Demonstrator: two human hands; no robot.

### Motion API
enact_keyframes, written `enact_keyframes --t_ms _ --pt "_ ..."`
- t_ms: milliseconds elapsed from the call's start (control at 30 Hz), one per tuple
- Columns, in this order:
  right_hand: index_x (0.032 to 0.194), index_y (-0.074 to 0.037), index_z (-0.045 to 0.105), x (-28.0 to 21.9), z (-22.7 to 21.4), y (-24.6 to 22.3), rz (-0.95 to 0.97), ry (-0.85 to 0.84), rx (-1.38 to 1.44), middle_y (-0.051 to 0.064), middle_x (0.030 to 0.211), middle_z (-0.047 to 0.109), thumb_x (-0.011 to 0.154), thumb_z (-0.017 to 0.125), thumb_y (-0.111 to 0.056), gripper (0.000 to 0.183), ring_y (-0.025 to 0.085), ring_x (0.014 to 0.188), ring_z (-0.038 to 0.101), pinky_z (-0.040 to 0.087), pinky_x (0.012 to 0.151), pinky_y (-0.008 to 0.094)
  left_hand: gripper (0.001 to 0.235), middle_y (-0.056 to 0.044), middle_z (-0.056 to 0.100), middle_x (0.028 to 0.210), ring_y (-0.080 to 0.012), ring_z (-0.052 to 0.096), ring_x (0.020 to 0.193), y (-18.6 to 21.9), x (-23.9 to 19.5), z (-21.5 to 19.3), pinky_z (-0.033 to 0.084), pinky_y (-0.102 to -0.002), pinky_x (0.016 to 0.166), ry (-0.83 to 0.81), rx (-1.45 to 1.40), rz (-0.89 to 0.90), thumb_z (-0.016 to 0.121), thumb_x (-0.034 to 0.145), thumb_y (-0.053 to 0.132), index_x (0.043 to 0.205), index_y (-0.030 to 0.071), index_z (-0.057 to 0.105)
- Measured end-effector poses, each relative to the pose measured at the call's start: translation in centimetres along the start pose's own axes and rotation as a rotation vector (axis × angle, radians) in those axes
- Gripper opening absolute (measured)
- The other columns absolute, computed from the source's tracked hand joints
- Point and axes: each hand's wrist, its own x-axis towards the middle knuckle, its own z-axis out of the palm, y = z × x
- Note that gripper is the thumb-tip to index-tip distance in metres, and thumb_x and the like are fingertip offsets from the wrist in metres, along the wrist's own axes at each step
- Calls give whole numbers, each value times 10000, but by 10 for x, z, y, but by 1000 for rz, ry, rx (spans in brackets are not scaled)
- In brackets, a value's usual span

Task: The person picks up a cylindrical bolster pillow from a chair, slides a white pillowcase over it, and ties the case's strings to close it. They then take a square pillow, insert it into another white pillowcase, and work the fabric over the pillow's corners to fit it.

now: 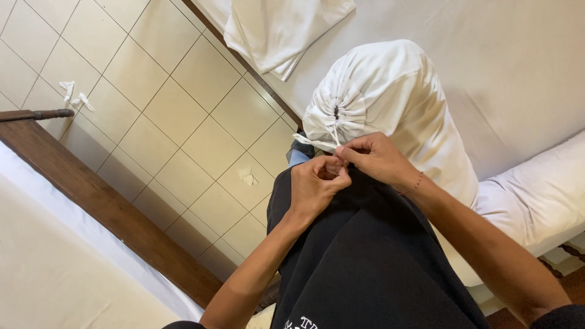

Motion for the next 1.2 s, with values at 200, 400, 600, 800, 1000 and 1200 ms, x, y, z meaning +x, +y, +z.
enact_keyframes --t_ms 200,400,600,800,1000,1200 --pt "920 -27 798 -12 0 1 -123 45 -191 60 741 755 917 709 -215 208 108 633 662 518 607 290 183 -42 774 794 -58 718 707 -4 7 -12 581 -217 660 -190 55 -33 783 851 141 961 -5 767" --pt "818 -37 729 -47 -6 -18 -380 203 -412 107 855 708 900 710 -164 153 201 704 641 505 637 343 332 -45 756 857 -95 696 744 -4 43 -29 566 -252 667 -222 -11 -36 746 928 326 1058 20 749" --pt "750 -3 604 -50 7 23 -582 391 46 104 995 703 941 666 -13 201 147 857 674 509 704 285 481 -131 707 904 -194 711 783 34 85 -4 596 -289 651 -46 233 239 835 821 350 1085 -18 672" --pt "658 6 574 -56 30 32 -347 537 241 60 771 660 910 693 2 278 70 621 601 441 526 219 558 -182 733 762 -267 747 708 57 108 20 590 -358 666 -243 467 37 828 689 380 985 -64 662" --pt "785 16 640 -79 21 12 -323 613 97 64 801 702 835 784 -3 154 115 640 582 452 585 240 412 -208 713 724 -290 723 684 41 120 26 566 -372 661 -375 585 47 775 694 285 886 -69 688" --pt "1121 -45 707 -101 -1 13 -177 585 362 61 993 796 898 701 -32 223 117 859 776 643 775 243 259 -134 744 696 -180 718 632 40 116 9 557 -311 610 -511 450 -59 751 726 201 805 -42 717"
